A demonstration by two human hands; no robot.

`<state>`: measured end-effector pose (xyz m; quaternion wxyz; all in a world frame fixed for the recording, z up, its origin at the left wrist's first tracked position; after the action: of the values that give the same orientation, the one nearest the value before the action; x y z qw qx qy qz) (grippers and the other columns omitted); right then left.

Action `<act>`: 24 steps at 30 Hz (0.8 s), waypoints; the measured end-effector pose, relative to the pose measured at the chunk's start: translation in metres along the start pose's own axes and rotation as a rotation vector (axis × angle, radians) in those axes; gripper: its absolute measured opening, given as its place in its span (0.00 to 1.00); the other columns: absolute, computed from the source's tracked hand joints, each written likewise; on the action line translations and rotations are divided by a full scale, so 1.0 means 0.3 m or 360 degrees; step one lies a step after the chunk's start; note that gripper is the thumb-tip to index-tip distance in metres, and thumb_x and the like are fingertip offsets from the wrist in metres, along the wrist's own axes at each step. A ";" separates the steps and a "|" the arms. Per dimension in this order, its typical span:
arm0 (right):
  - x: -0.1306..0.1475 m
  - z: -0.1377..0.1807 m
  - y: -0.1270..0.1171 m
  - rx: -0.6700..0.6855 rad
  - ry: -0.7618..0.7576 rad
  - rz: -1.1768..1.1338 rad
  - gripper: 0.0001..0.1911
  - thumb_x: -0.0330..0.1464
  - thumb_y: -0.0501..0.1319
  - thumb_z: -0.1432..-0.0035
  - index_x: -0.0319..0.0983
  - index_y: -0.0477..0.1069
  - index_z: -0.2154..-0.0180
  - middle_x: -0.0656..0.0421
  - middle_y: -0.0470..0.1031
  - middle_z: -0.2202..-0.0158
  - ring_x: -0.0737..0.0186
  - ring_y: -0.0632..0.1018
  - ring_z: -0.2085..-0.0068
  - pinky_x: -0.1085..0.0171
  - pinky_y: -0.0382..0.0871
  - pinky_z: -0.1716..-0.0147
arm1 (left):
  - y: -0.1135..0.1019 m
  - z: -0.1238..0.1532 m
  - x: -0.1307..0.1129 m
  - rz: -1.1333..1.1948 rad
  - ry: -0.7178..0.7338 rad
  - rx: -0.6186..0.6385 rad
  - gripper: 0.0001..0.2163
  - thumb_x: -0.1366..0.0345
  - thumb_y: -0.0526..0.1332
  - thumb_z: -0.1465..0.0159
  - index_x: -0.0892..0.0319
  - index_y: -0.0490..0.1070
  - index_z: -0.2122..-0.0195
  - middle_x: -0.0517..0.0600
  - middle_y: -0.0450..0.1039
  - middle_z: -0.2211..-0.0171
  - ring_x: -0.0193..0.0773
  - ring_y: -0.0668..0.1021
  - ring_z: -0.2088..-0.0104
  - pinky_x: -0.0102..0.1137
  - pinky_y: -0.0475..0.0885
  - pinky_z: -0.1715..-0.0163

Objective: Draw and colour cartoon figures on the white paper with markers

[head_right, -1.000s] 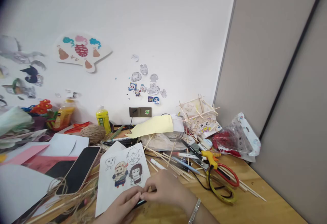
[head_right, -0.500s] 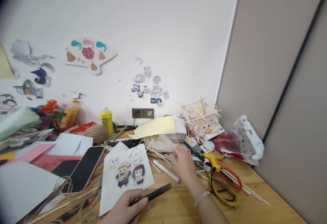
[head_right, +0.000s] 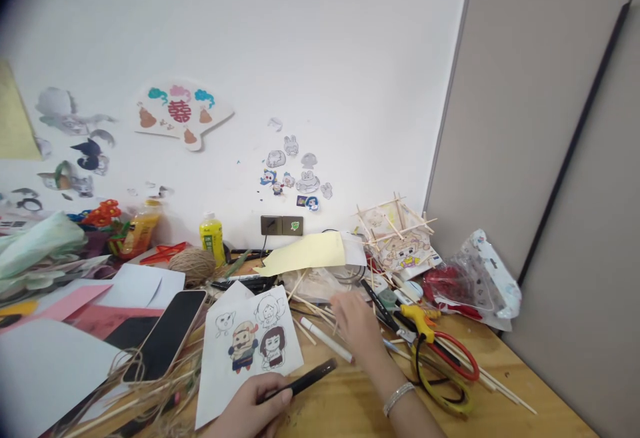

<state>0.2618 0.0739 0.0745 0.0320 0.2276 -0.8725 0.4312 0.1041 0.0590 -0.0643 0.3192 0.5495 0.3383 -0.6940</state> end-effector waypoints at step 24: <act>0.240 0.111 0.202 0.0928 0.0014 -0.1244 0.20 0.49 0.52 0.40 0.39 0.63 0.71 0.63 0.62 0.72 0.63 0.65 0.68 0.66 0.59 0.68 | -0.024 0.050 -0.060 -0.0194 0.0207 -0.0110 0.20 0.45 0.63 0.49 0.59 0.67 0.72 0.42 0.64 0.84 0.31 0.65 0.84 0.27 0.58 0.83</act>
<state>0.1764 0.0534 0.0270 0.1302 0.5359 -0.5644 0.6143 0.0935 0.0523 -0.0432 0.2725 0.5605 0.4148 -0.6629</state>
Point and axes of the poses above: each hand's wrist, its own z-axis away from the middle knuckle, its own y-axis out of the palm, x = y × z, the point moved 10 cm from there along -z, towards the middle knuckle
